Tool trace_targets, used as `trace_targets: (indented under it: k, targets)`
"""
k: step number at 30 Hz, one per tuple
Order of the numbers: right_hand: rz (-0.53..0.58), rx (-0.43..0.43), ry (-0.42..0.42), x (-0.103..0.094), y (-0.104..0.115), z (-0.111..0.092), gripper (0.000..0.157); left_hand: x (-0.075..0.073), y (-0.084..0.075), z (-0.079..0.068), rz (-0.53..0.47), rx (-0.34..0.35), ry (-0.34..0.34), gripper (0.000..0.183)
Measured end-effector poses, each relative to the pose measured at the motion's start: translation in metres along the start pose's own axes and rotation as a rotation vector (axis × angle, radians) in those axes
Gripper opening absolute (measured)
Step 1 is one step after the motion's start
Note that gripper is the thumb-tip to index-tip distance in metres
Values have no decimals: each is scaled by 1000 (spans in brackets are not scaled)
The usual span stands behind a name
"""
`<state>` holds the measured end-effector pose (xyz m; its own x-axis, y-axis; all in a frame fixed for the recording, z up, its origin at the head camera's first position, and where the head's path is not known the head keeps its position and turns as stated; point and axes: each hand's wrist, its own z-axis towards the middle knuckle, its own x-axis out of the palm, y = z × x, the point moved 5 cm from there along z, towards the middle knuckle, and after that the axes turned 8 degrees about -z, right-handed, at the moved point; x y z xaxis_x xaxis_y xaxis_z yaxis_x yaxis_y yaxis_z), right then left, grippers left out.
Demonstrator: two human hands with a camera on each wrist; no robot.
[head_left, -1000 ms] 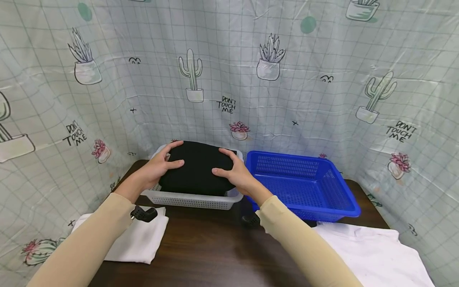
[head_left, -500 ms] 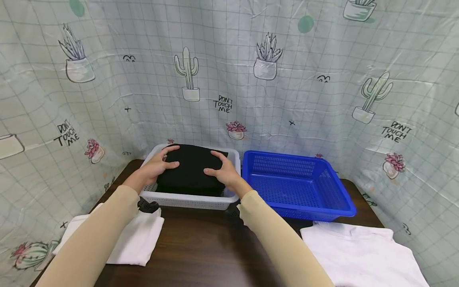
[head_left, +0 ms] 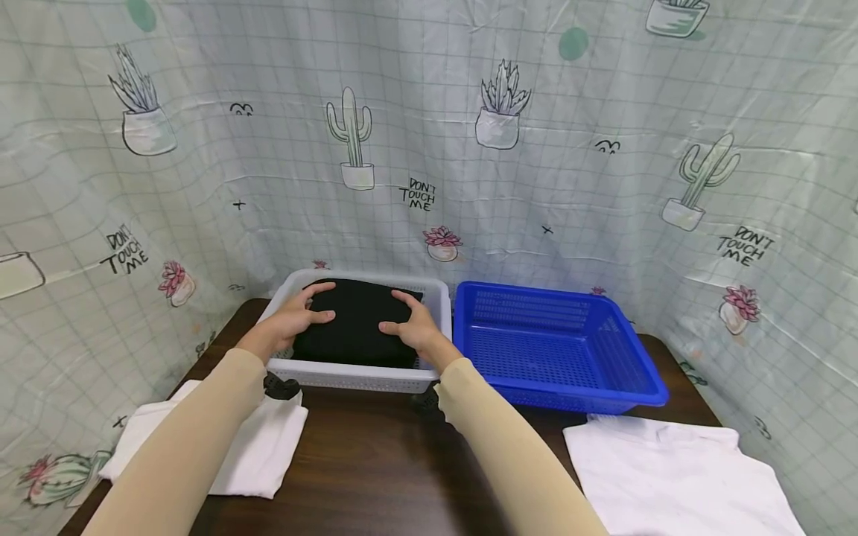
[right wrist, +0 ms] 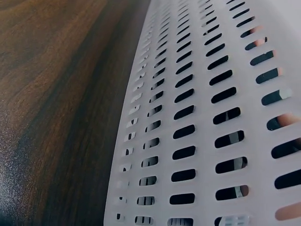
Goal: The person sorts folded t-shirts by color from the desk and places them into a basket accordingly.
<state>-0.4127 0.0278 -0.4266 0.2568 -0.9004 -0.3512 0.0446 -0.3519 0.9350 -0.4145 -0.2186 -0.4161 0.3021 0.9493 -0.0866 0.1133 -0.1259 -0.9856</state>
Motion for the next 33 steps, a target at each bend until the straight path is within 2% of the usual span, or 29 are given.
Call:
trace_targets:
  k: [6, 14, 23, 28, 33]
  targets:
    - [-24, 2, 7, 1, -1, 0, 75, 1, 0, -2, 43, 12, -3, 74]
    - [-112, -6, 2, 1, -1, 1, 73, 4, 0, -2, 87, 21, 17, 74]
    - [-221, 21, 12, 4, -2, 1, 72, 1, 8, -5, 120, -43, 19, 75]
    - [-252, 41, 18, 5, -4, 0, 71, 1, 11, -6, 152, -89, 29, 75]
    - [-264, 48, 23, 5, -6, -1, 71, 2, 13, -6, 139, -123, 35, 76]
